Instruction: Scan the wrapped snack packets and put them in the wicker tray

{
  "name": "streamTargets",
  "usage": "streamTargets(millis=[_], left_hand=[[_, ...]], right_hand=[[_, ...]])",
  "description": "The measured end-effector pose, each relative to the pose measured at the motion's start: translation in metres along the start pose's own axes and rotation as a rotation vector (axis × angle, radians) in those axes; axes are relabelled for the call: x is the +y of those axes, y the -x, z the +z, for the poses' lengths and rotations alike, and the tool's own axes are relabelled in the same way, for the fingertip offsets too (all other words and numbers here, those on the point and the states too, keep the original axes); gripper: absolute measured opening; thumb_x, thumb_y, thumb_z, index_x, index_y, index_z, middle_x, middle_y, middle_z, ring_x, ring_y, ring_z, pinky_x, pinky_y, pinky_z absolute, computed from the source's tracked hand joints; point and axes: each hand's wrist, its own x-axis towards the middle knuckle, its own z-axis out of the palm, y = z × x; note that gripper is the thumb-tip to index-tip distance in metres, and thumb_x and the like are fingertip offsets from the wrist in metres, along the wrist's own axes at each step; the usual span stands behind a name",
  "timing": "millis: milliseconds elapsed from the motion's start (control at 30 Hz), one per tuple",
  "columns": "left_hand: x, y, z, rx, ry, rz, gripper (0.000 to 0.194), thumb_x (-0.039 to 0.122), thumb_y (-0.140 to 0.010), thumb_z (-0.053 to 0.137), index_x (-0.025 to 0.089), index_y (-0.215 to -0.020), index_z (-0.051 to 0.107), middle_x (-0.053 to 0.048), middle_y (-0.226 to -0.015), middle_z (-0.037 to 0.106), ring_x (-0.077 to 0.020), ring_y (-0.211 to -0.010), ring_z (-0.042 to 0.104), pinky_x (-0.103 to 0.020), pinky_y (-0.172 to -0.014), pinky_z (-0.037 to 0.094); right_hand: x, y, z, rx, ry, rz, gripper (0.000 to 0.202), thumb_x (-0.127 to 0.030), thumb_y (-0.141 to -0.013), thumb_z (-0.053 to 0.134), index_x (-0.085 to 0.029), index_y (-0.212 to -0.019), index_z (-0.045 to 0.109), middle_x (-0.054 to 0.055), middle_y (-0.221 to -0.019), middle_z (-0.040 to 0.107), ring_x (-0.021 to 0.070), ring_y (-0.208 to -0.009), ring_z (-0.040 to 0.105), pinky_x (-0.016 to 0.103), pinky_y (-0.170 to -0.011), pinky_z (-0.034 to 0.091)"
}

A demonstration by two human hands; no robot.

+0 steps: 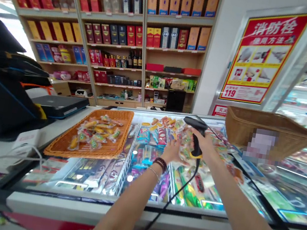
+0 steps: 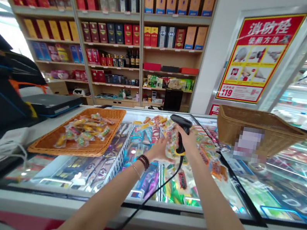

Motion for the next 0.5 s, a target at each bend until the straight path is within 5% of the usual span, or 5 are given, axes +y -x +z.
streamTargets(millis=[100, 267, 500], left_hand=[[-0.018, 0.009, 0.001, 0.111, -0.090, 0.004, 0.111, 0.055, -0.057, 0.091, 0.018, -0.150, 0.041, -0.023, -0.151, 0.044, -0.0420, -0.140, 0.043, -0.053, -0.114, 0.036], [-0.062, 0.010, -0.027, 0.436, -0.219, -0.024, 0.062, 0.058, -0.082, 0.072, 0.015, -0.124, 0.056, -0.021, -0.123, 0.060, -0.0377, -0.122, 0.053, -0.053, -0.105, 0.040], [-0.106, 0.016, -0.045, 0.651, -0.040, -0.095, 0.020, 0.032, -0.096, 0.054, 0.015, -0.107, 0.056, -0.015, -0.106, 0.060, -0.0331, -0.113, 0.053, -0.054, -0.103, 0.040]], right_hand=[[0.017, 0.003, -0.002, 0.014, 0.033, -0.001, 0.034, -0.043, -0.075, 0.078, -0.020, -0.064, 0.056, -0.003, -0.051, 0.055, 0.0100, -0.037, 0.049, 0.022, -0.036, 0.037], [0.035, 0.006, 0.019, -0.033, 0.040, 0.030, 0.035, -0.044, -0.077, 0.076, -0.021, -0.062, 0.054, -0.002, -0.050, 0.055, 0.0103, -0.037, 0.048, 0.024, -0.036, 0.038], [0.053, 0.001, 0.064, -0.177, 0.133, 0.018, 0.036, -0.044, -0.077, 0.076, -0.022, -0.063, 0.052, -0.003, -0.052, 0.056, 0.0106, -0.034, 0.049, 0.024, -0.034, 0.036]])
